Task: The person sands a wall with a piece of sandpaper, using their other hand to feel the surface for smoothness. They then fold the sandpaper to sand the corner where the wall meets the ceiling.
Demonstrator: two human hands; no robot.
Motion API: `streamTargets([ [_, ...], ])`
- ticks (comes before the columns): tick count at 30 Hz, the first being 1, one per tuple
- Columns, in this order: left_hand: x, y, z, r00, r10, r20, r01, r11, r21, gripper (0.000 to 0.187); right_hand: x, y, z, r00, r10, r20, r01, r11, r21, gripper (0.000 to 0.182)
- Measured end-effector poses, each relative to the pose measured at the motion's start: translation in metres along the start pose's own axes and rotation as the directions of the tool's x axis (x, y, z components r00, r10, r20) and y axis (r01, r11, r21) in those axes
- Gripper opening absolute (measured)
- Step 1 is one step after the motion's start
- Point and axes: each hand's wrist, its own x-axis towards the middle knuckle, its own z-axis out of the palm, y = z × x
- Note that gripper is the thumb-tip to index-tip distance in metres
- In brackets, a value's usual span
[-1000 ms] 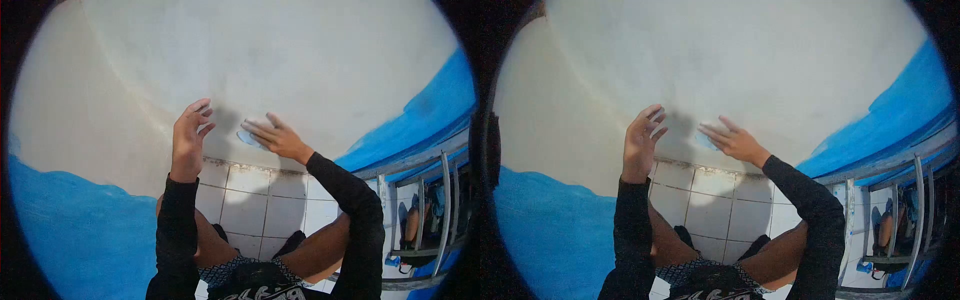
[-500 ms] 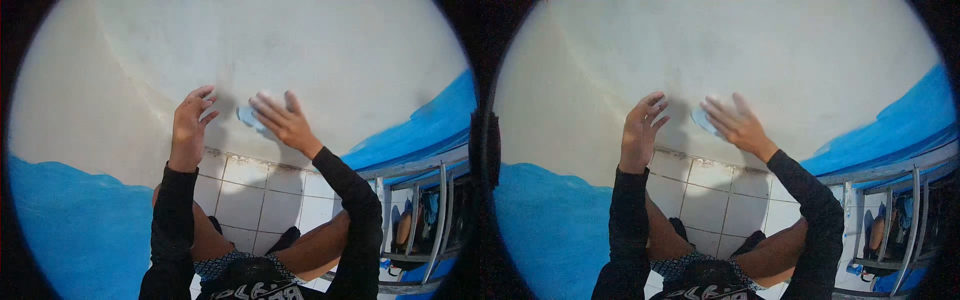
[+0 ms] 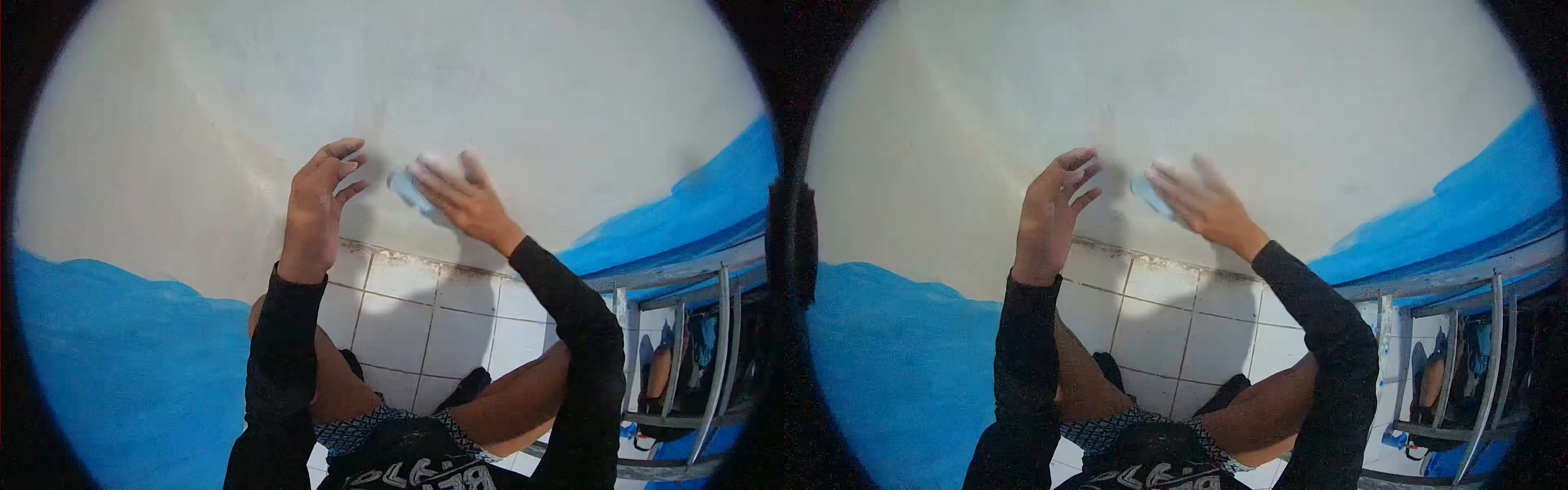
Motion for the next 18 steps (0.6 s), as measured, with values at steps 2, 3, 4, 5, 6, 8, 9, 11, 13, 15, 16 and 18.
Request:
streamTargets([
  [2,-0.003,0.002,0.001,1.000,0.013,0.018,-0.013,1.000,-0.017,0.042,-0.022,-0.008,0.032,0.992,-0.081,0.099,0.082,0.997,-0.011,0.053],
  [3,-0.004,0.002,0.000,0.999,0.025,0.027,-0.024,0.999,-0.031,0.041,-0.024,-0.011,0.037,0.967,-0.163,0.196,0.167,0.986,-0.005,0.056],
  [4,-0.003,0.003,0.000,0.999,0.027,0.028,-0.026,0.999,-0.029,0.041,-0.027,-0.014,0.041,0.977,-0.142,0.158,0.146,0.989,-0.014,0.055],
  [5,-0.005,0.004,0.000,0.998,0.048,0.029,-0.047,0.999,-0.023,0.043,-0.031,-0.010,0.043,0.977,-0.143,0.157,0.147,0.989,-0.010,0.055],
  [6,-0.008,0.003,-0.001,0.998,0.065,0.025,-0.064,0.998,-0.017,0.044,-0.025,-0.004,0.030,0.981,-0.110,0.161,0.113,0.994,-0.008,0.055],
  [8,-0.008,0.011,0.002,0.999,0.036,0.000,-0.036,0.999,0.013,0.047,-0.010,0.005,0.006,0.997,-0.074,0.018,0.076,0.988,-0.132,0.055],
  [9,-0.007,0.013,0.004,1.000,0.015,-0.014,-0.015,0.999,0.041,0.050,-0.003,0.009,-0.003,0.997,-0.072,0.020,0.074,0.989,-0.129,0.055],
  [11,-0.008,0.009,0.002,0.999,0.040,0.000,-0.040,0.998,0.039,0.052,0.006,0.012,-0.015,0.996,-0.005,-0.091,-0.001,0.998,-0.069,0.055],
  [13,-0.008,0.005,0.002,0.997,0.075,0.022,-0.076,0.996,0.036,0.054,-0.003,0.001,-0.006,0.998,0.013,-0.053,-0.020,0.992,-0.124,0.051],
  [15,-0.008,0.003,0.003,0.995,0.090,0.047,-0.092,0.995,0.037,0.056,-0.014,-0.009,0.017,0.976,-0.156,0.151,0.190,0.952,-0.242,0.047],
  [16,-0.008,0.004,0.005,0.994,0.096,0.052,-0.098,0.994,0.038,0.056,-0.017,-0.013,0.023,0.983,-0.119,0.143,0.139,0.980,-0.140,0.044],
  [18,-0.007,0.006,0.008,1.000,-0.026,-0.010,0.026,0.999,0.018,0.056,-0.016,-0.003,0.014,0.985,-0.090,0.146,0.100,0.993,-0.062,0.044],
])
